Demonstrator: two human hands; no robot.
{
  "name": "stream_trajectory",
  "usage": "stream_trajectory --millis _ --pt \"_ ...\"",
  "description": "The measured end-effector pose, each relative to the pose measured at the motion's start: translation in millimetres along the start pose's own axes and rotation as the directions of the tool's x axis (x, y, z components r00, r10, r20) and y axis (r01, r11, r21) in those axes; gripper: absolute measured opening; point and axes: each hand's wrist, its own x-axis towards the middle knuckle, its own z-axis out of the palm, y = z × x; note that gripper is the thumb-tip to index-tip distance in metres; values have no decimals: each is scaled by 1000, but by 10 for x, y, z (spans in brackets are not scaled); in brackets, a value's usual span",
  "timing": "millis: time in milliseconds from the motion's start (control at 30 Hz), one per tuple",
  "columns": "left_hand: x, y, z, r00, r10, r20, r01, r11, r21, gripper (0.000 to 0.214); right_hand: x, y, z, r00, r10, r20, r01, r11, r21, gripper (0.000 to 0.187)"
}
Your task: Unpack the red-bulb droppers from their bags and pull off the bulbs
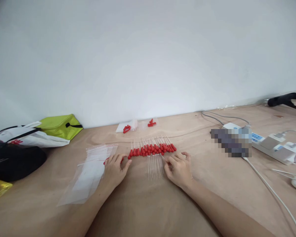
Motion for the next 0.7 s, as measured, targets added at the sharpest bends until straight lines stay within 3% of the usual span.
stream_trajectory --millis 133,367,700 --pt "39 12 47 998 -29 54 29 1000 8 16 18 53 -42 1000 5 -7 -4 1000 29 16" --pt "41 -31 139 999 -38 -1 38 999 19 13 -19 31 42 997 -47 58 52 995 -90 17" --pt "91 -47 152 994 -105 25 105 994 25 11 -27 -79 152 996 -12 90 26 987 -158 20"
